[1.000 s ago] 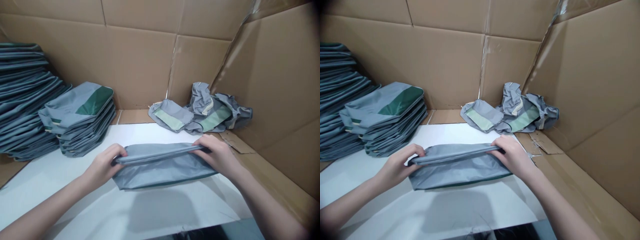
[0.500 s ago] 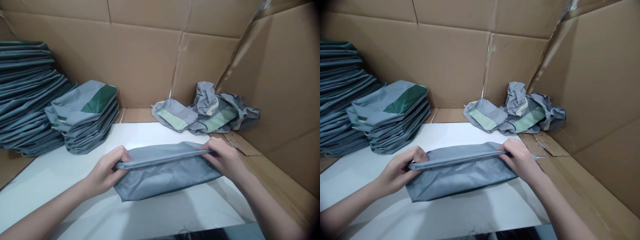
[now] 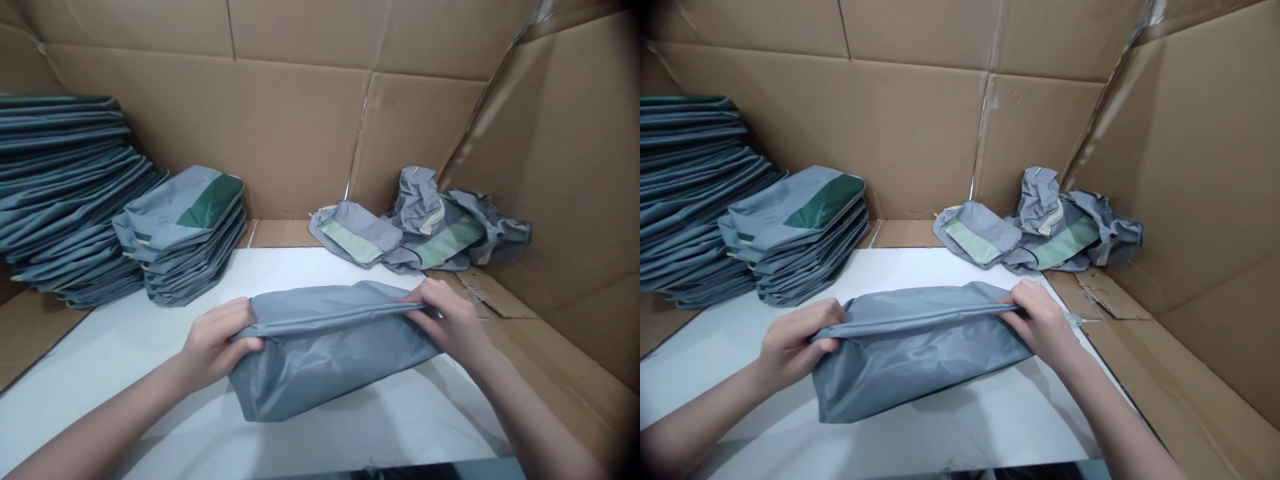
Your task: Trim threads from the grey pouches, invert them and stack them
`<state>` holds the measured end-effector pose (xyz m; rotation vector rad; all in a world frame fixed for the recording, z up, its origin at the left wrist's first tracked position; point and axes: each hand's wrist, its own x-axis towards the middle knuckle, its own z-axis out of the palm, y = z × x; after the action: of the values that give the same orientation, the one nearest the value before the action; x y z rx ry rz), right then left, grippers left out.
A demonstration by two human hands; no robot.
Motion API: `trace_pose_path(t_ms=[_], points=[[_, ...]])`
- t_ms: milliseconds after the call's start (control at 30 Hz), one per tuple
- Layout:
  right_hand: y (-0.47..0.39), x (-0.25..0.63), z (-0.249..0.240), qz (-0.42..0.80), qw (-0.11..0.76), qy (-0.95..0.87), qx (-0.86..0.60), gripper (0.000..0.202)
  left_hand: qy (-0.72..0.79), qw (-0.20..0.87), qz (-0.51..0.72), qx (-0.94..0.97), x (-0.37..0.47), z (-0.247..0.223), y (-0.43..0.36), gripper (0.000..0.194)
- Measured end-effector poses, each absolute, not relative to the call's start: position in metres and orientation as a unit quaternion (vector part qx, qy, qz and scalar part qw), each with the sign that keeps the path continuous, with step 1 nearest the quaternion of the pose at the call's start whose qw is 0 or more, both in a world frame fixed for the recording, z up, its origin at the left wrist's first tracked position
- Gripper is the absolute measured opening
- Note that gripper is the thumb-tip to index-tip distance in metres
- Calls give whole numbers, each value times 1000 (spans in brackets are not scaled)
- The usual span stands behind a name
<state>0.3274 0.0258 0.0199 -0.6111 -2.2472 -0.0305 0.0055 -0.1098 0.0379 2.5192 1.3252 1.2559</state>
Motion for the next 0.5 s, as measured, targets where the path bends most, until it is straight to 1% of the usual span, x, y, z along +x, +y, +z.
trace_pose_path(t_ms=[67,200,300,400,500], points=[[26,328,20,-11,399,-883,-246,9,442,45,382,811,5,39,-112,25],[26,330,21,-19,405,-882,-239,10,479,115,360,792,5,41,-117,16],[27,332,21,-21,400,-884,-241,9,475,154,356,789,5,41,-119,16],[27,331,21,-25,401,-879,-257,11,480,132,374,783,3,38,-119,11],[27,328,21,-26,398,-880,-260,12,481,42,380,789,0,37,-119,9]])
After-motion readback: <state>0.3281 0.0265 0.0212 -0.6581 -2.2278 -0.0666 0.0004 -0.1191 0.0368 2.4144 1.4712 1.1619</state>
